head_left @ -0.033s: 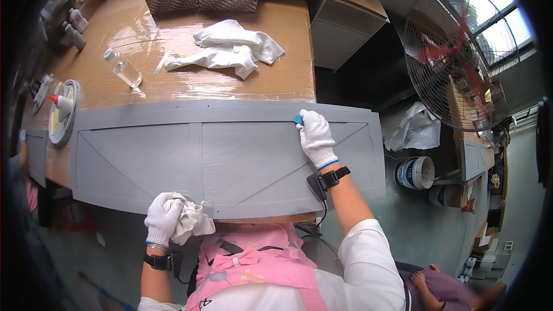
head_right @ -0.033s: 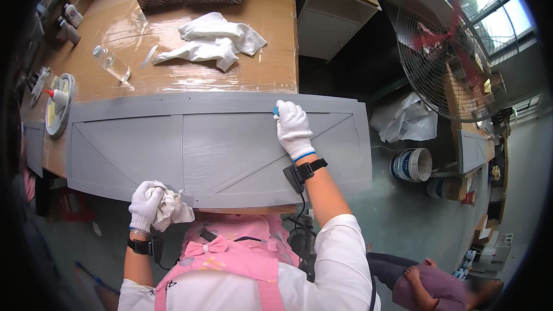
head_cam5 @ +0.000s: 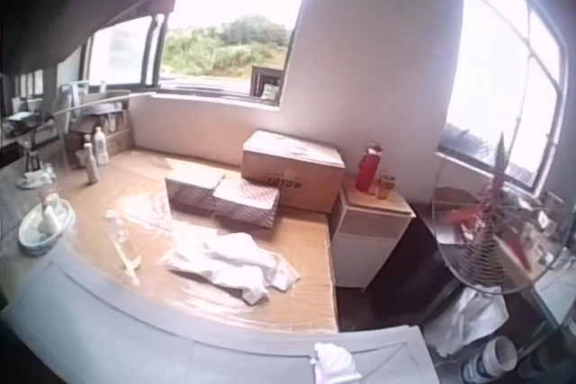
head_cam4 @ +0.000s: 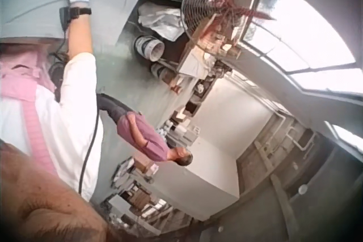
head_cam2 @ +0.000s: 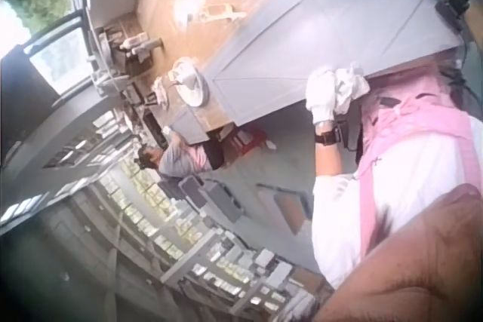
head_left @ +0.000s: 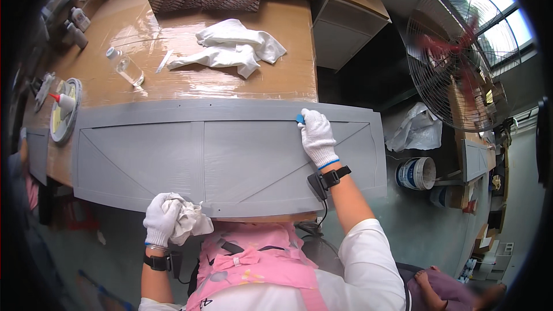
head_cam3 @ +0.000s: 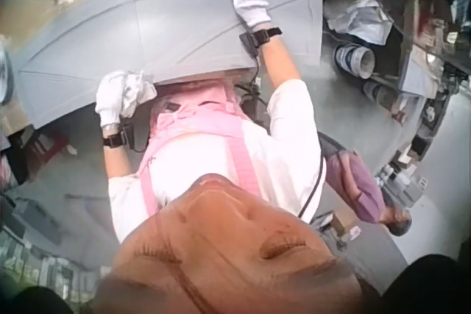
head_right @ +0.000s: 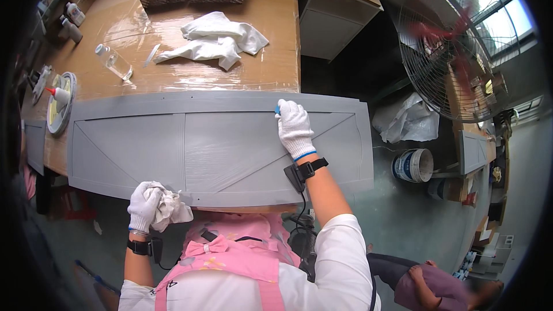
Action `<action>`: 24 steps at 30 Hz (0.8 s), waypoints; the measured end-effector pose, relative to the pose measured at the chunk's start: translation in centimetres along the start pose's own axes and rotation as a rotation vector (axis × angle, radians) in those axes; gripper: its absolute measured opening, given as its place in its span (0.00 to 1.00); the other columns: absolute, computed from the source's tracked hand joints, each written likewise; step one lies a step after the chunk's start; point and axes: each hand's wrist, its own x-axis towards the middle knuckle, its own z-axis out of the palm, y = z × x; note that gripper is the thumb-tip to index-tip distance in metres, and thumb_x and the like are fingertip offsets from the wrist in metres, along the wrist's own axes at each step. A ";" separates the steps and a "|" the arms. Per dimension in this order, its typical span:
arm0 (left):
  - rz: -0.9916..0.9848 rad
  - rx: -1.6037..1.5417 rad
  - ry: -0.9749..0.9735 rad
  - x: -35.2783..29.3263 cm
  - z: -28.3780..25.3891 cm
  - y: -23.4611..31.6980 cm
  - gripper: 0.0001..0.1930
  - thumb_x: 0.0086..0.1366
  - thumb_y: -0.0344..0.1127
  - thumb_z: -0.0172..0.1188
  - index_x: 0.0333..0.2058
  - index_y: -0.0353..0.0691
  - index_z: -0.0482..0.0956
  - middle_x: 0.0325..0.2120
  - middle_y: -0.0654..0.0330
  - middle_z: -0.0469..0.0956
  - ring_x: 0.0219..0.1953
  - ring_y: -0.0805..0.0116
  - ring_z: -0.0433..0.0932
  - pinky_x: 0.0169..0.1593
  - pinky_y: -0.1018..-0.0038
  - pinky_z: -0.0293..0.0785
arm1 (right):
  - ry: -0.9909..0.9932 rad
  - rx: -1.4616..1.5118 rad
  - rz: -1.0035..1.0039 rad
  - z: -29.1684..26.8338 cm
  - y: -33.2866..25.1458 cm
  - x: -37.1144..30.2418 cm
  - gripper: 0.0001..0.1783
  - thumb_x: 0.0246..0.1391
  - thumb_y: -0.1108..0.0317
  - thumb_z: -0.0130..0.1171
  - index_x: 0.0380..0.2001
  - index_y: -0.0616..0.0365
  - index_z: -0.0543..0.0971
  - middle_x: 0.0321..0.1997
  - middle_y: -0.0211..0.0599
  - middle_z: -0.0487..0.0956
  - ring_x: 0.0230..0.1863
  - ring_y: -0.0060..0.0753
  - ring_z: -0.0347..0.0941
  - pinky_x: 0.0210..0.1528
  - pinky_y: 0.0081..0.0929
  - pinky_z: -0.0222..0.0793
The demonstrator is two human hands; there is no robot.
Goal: Sand a grey furniture panel using a blue sanding block and a white cloth.
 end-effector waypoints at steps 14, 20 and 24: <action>0.019 0.297 0.105 4.0 -12.1 -2.4 0.13 0.58 0.37 0.64 0.40 0.39 0.82 0.38 0.55 0.83 0.42 0.57 0.83 0.48 0.68 0.77 | -0.071 0.191 0.013 5.4 -12.8 3.5 0.13 0.47 0.79 0.57 0.38 0.56 0.71 0.33 0.43 0.74 0.37 0.53 0.71 0.42 0.46 0.68; -0.018 0.300 -0.025 8.4 -17.0 -5.9 0.12 0.59 0.40 0.64 0.39 0.41 0.83 0.37 0.56 0.83 0.41 0.56 0.83 0.47 0.68 0.77 | -0.130 0.097 0.043 6.9 -17.3 5.1 0.12 0.49 0.77 0.56 0.38 0.57 0.71 0.34 0.43 0.74 0.37 0.53 0.71 0.42 0.46 0.68; 0.016 0.024 -0.133 10.4 -18.5 -9.6 0.11 0.59 0.38 0.63 0.38 0.40 0.83 0.35 0.57 0.83 0.39 0.61 0.83 0.46 0.69 0.77 | -0.170 -0.015 0.091 5.5 -16.6 4.8 0.13 0.50 0.76 0.56 0.40 0.58 0.71 0.35 0.44 0.75 0.38 0.54 0.71 0.42 0.46 0.68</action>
